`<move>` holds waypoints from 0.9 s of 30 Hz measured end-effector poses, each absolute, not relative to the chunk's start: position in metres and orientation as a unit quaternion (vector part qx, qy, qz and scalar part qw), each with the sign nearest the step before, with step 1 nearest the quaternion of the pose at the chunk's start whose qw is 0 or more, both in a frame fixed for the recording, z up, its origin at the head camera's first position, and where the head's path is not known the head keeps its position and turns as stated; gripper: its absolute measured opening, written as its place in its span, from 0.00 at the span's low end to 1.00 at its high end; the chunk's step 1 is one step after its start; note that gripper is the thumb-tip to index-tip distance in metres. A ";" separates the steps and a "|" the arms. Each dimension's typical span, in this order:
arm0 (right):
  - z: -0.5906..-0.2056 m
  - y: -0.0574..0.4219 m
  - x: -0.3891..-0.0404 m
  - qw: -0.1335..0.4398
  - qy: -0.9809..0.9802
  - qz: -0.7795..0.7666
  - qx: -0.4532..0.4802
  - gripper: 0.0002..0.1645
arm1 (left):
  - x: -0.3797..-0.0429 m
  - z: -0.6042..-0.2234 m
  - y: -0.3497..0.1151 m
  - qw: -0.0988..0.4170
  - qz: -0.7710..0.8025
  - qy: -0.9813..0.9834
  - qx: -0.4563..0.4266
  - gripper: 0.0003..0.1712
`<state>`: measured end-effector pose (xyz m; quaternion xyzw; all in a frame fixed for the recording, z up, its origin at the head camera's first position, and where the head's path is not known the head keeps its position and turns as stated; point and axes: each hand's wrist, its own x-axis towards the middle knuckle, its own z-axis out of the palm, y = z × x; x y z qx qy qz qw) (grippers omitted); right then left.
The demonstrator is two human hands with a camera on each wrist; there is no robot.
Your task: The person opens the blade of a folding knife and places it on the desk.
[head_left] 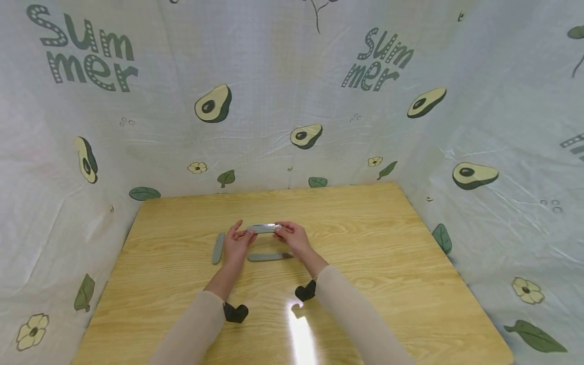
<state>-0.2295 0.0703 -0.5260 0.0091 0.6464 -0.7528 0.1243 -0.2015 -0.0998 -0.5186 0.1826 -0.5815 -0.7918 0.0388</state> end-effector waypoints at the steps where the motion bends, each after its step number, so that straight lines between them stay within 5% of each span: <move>1: -0.526 0.071 -0.230 0.125 0.644 -0.754 0.008 0.21 | -0.201 -0.519 -0.101 0.039 -0.793 -0.582 0.179 0.36; 16: -0.526 0.078 -0.229 0.113 0.627 -0.770 0.000 0.22 | -0.197 -0.523 -0.097 0.021 -0.797 -0.586 0.145 0.18; 27: -0.522 0.083 -0.228 0.137 0.690 -0.709 -0.047 0.15 | -0.195 -0.522 -0.097 -0.026 -0.785 -0.611 0.103 0.15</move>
